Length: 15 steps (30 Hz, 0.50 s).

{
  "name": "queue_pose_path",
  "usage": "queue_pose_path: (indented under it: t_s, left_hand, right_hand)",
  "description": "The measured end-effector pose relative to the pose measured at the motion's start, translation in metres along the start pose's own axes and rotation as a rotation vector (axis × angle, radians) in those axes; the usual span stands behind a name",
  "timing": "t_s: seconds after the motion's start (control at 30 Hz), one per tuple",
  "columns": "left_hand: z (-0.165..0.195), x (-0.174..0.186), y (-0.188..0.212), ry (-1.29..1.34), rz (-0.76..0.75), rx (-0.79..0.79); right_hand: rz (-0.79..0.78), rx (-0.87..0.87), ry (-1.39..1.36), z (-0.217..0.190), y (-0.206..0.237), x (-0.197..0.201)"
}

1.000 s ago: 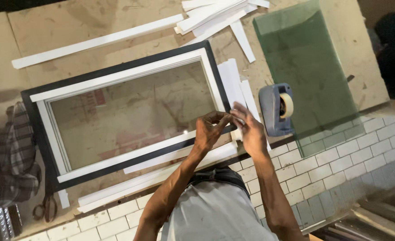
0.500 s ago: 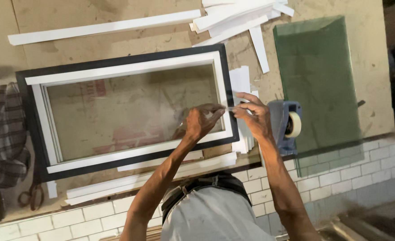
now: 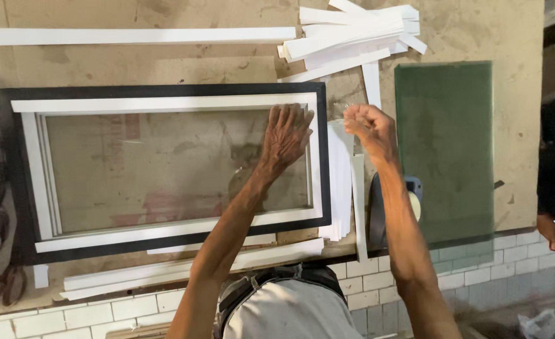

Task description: The person assembles a picture frame by cutting white strips with scissors and taping them around the edges of a glass pane set in a black frame. They repeatedly measure, cut, and apply tape to secure the strips along each side of the frame.

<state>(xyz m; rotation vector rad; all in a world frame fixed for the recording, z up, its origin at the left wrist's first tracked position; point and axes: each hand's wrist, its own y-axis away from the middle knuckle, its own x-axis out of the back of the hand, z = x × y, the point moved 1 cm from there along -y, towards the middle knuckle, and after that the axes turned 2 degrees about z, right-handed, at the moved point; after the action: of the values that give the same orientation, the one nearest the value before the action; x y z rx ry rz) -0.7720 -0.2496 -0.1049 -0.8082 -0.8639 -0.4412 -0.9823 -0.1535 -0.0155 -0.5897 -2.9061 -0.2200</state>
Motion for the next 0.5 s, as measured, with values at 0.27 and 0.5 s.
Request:
queue_pose_path:
  t_s: [0.27, 0.5]
  left_hand:
    - [0.000, -0.003, -0.003, 0.038, -0.058, 0.079]
    - [-0.003, -0.003, -0.004, 0.086, -0.040, 0.098]
  right_hand:
    - [-0.242, 0.046, 0.238, 0.005, -0.054, -0.020]
    - [-0.290, 0.129, 0.769, 0.009, -0.064, -0.047]
